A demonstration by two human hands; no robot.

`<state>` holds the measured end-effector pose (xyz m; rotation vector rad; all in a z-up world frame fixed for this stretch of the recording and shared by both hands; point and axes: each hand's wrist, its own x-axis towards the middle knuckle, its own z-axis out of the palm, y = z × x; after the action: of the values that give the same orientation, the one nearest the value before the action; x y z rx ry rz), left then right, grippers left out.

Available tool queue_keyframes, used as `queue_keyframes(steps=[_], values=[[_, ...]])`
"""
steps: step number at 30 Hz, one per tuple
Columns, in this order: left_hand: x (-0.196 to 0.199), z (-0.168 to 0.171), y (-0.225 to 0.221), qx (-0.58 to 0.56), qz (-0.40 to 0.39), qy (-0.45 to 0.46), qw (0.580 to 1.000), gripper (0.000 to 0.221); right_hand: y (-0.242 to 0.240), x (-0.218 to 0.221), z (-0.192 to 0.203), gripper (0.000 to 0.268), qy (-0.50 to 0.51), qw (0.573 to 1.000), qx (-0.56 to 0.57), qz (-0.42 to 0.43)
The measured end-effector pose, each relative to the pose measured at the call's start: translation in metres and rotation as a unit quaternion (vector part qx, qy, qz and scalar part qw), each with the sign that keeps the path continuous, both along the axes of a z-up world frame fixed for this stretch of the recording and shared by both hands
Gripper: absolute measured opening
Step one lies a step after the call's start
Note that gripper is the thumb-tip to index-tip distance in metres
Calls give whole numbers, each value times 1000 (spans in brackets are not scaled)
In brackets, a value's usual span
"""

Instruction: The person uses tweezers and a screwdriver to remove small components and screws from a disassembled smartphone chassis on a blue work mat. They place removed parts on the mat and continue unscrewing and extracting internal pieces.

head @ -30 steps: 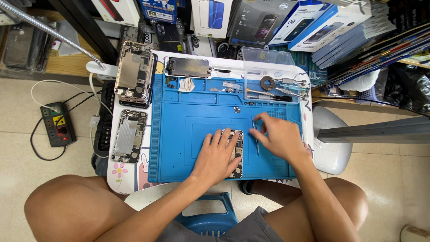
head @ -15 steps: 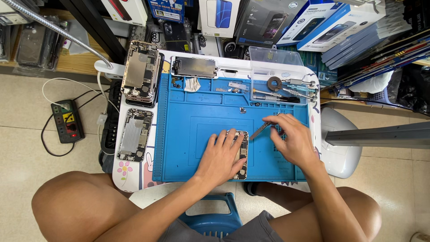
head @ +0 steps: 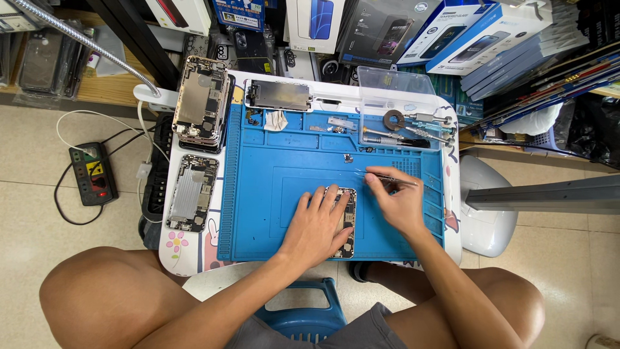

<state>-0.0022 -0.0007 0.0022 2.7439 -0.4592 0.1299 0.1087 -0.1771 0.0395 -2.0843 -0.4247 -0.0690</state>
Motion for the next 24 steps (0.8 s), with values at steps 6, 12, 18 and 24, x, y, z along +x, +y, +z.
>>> queue_keyframes(steps=[6, 12, 18, 24], values=[[0, -1, 1, -1, -4, -1, 1000, 65, 7, 0, -17, 7, 29, 1000, -1, -2], [1, 1, 1, 2, -3, 6, 1000, 66, 5, 5, -24, 4, 43, 999, 10, 4], [1, -4, 0, 4, -1, -11, 1000, 66, 7, 6, -30, 6, 26, 1000, 12, 12], [1, -5, 0, 3, 1, -17, 1000, 66, 7, 6, -32, 8, 19, 1000, 12, 17]])
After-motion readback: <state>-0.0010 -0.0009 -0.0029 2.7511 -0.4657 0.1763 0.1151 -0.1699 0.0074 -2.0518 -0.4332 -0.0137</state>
